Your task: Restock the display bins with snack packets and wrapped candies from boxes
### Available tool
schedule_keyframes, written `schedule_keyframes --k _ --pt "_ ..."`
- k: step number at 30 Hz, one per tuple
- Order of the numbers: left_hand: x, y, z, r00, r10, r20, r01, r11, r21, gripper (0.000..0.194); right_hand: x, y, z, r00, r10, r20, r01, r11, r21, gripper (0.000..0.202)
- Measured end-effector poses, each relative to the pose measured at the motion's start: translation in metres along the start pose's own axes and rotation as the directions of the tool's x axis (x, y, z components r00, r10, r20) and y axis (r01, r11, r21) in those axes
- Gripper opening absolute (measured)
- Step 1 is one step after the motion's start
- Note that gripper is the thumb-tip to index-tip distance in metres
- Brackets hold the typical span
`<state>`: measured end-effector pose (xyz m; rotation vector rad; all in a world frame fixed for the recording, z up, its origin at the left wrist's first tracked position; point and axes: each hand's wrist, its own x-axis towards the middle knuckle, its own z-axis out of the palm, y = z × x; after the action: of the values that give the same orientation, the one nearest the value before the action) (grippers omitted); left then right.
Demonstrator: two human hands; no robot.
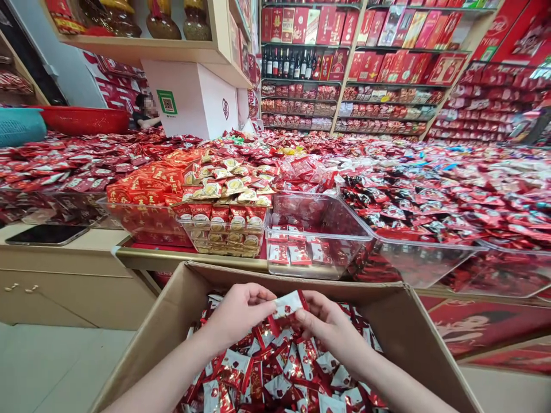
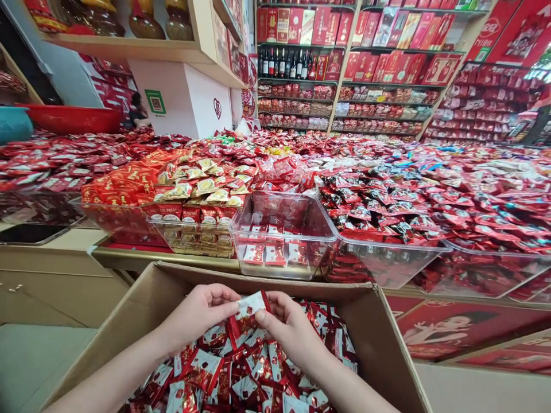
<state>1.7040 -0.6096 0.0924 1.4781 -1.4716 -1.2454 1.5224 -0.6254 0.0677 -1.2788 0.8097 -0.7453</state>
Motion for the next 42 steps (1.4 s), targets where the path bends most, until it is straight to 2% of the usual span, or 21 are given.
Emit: schedule_keyframes --k 4,7,10,13,16,20,23,28,30,32,33,34,36,38,40,42 --pt "-0.008 0.003 0.013 0.999 0.004 0.033 0.003 0.979 -0.203 0.027 0.0 -0.003 0.0 0.996 0.07 -0.062 -0.062 0.991 0.117 0.03" --pt "-0.011 0.0 0.017 0.993 -0.032 0.113 0.067 0.942 -0.328 0.026 -0.003 -0.004 0.0 0.99 0.127 -0.062 -0.111 0.971 0.21 0.031" --pt "-0.012 -0.003 0.018 0.987 -0.068 0.149 0.122 0.912 -0.392 0.024 -0.005 -0.007 0.001 0.985 0.161 -0.054 -0.141 0.953 0.266 0.031" --pt "-0.012 -0.005 0.018 0.982 -0.063 0.178 0.128 0.917 -0.377 0.03 -0.005 -0.008 0.001 0.991 0.11 -0.073 -0.101 0.988 0.114 0.03" --pt "-0.012 -0.008 0.018 0.984 -0.023 0.176 0.08 0.942 -0.325 0.038 -0.004 -0.005 0.002 0.998 0.031 -0.057 -0.035 0.997 -0.062 0.029" --pt "-0.012 -0.009 0.019 0.99 0.019 0.137 0.027 0.944 -0.33 0.036 -0.005 -0.001 0.006 0.999 -0.043 0.0 0.043 0.999 -0.011 0.029" --pt "-0.013 -0.01 0.02 0.991 0.029 0.131 0.018 0.938 -0.345 0.036 -0.005 0.0 0.008 0.998 -0.052 0.032 0.052 0.998 0.022 0.029" --pt "-0.013 -0.015 0.02 0.989 -0.038 0.146 0.064 0.981 -0.183 0.04 -0.004 0.007 0.007 0.994 -0.03 0.101 0.04 0.994 -0.097 0.023" --pt "-0.011 -0.017 0.021 0.992 -0.038 0.118 0.057 0.985 -0.165 0.044 -0.005 0.009 0.008 0.997 -0.068 0.042 0.075 0.977 -0.199 0.023" --pt "-0.008 -0.019 0.022 0.997 -0.05 0.055 0.058 0.988 -0.142 0.049 -0.007 0.009 0.01 0.973 -0.226 -0.035 0.193 0.893 -0.407 0.024" --pt "-0.007 -0.021 0.023 0.998 -0.064 0.015 0.065 0.991 -0.115 0.052 -0.008 0.009 0.01 0.944 -0.33 -0.031 0.265 0.807 -0.528 0.025" --pt "-0.006 -0.022 0.023 0.997 -0.076 -0.022 0.074 0.994 -0.079 0.055 -0.009 0.01 0.011 0.91 -0.414 0.012 0.327 0.701 -0.633 0.026" --pt "-0.005 -0.025 0.025 0.993 -0.089 -0.073 0.089 0.996 -0.013 0.059 -0.007 0.016 0.012 0.848 -0.499 0.177 0.439 0.476 -0.762 0.033" --pt "-0.006 -0.028 0.027 0.994 -0.088 -0.072 0.089 0.996 0.013 0.059 -0.003 0.027 0.012 0.802 -0.524 0.288 0.477 0.271 -0.836 0.038" --pt "-0.008 -0.029 0.028 0.993 -0.108 -0.049 0.106 0.993 -0.046 0.058 0.002 0.038 0.013 0.738 -0.595 0.318 0.466 0.108 -0.878 0.026" --pt "-0.01 -0.028 0.027 0.991 -0.136 -0.001 0.133 0.973 -0.188 0.057 0.004 0.04 0.012 0.683 -0.662 0.31 0.446 0.042 -0.894 0.01"
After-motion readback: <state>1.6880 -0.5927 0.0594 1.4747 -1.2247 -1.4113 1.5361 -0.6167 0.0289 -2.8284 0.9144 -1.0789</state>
